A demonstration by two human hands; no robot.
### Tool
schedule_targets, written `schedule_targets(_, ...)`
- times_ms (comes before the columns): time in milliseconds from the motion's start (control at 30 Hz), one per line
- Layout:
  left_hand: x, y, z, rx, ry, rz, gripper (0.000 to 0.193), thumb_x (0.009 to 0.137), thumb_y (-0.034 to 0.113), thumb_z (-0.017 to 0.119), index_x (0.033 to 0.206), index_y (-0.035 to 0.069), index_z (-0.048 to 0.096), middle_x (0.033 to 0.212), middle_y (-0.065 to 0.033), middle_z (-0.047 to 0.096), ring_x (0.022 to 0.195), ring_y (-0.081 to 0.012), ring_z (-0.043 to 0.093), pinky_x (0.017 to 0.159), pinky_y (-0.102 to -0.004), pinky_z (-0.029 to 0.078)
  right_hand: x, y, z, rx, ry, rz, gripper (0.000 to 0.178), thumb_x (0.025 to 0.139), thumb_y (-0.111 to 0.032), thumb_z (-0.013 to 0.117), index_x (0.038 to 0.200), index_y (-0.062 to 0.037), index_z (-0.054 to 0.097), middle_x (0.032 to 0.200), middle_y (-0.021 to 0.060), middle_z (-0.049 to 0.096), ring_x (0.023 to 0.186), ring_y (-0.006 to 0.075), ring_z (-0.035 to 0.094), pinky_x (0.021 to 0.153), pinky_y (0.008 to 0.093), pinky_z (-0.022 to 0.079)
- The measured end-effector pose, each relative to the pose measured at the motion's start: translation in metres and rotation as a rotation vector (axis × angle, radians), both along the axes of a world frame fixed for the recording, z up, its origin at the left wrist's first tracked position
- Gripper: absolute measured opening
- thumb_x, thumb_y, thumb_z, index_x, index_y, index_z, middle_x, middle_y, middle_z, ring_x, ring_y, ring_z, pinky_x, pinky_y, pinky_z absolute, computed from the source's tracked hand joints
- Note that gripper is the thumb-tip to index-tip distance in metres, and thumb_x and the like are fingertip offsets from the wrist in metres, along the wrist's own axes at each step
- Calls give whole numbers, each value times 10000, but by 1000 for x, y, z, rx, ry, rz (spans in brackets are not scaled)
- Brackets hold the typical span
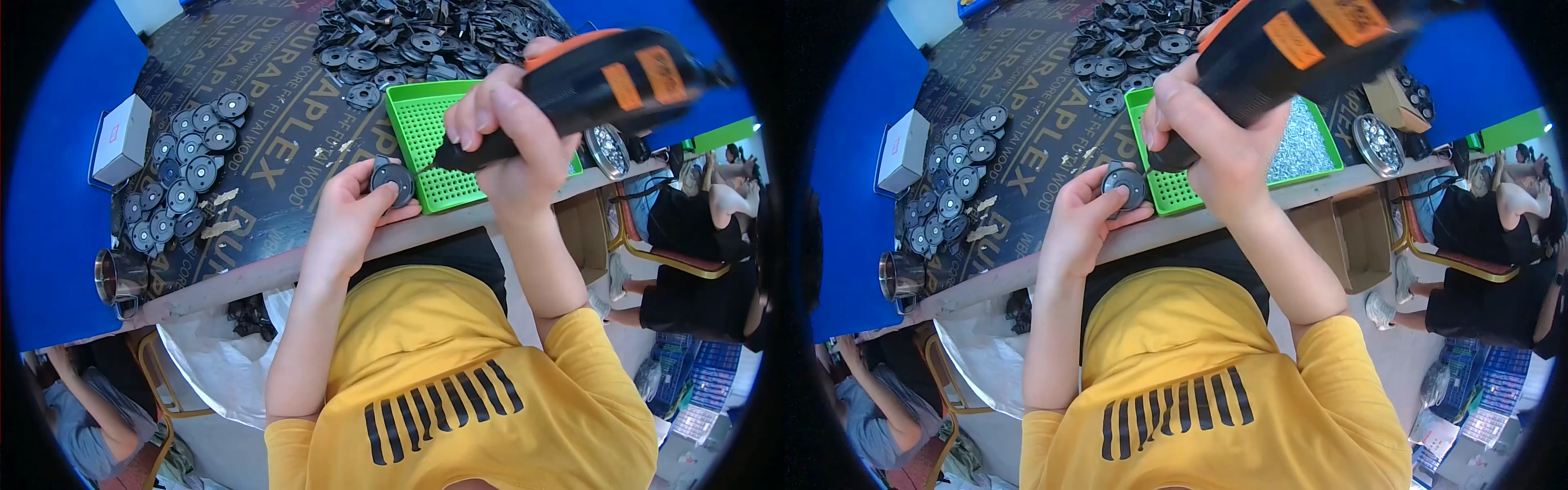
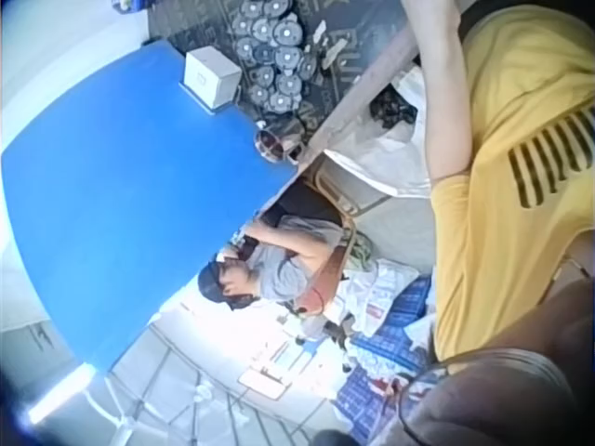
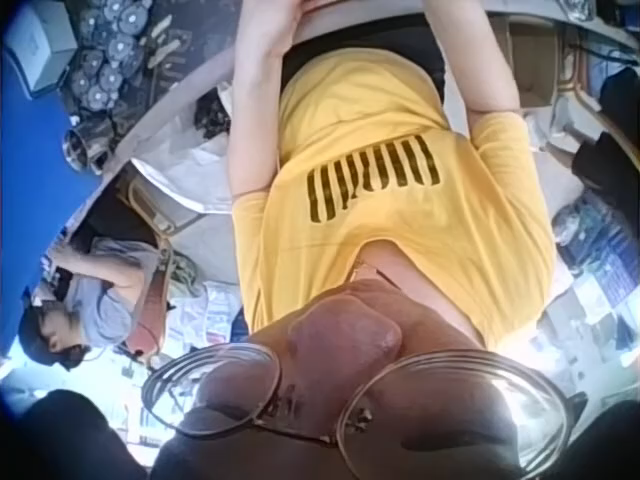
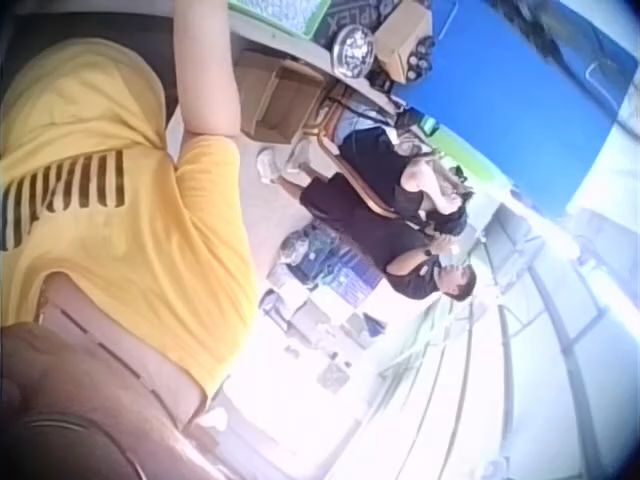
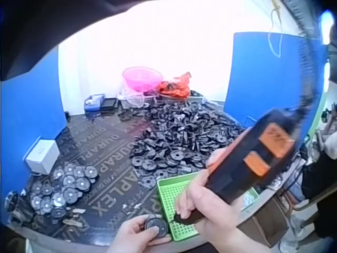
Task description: The person assembles small black plastic circular components at a factory workbench by driving screws into them with an electric screwdriver.
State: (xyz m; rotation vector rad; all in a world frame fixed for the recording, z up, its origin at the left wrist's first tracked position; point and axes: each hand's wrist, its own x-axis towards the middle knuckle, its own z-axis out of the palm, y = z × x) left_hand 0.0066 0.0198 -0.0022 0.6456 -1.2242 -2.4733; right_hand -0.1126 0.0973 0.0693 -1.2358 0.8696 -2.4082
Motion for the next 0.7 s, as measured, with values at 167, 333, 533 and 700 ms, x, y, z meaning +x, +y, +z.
schedule_targets(167, 2, 0, 4, -14, -17, 43, 242, 815, -32, 463, 1055, -61, 473, 934, -104, 550, 810, -187, 595, 723, -284, 541, -24, 6, 8, 39, 164, -206, 235, 743, 55, 531, 940, 21, 408, 585, 69, 520, 464, 127, 506, 486, 246, 434)
schedule_targets(333, 3, -3, -1, 133, 65, 78, 265, 860, 64, 448, 1095, -56, 467, 1031, -148, 535, 877, -256, 583, 796, -393, 512, -51, 9, -10, 202, 125, -338, 73, 730, 39, 538, 749, 3, 479, 523, 39, 510, 449, 108, 500, 475, 224, 403)
schedule_targets(533, 6, -6, 0, 183, 139, 33, 290, 895, 121, 393, 1117, -59, 442, 1005, -171, 549, 882, -268, 583, 809, -412, 499, -51, 14, -14, 230, 139, -337, 82, 732, 38, 537, 773, 7, 473, 518, 36, 509, 445, 103, 498, 475, 226, 404)
schedule_targets(700, 5, -6, -1, 151, 142, 3, 300, 906, 128, 389, 1133, -63, 431, 1010, -179, 547, 884, -265, 586, 812, -403, 500, -50, 12, -16, 201, 88, -339, 114, 730, 49, 534, 814, 18, 463, 535, 41, 518, 450, 106, 504, 477, 230, 411)
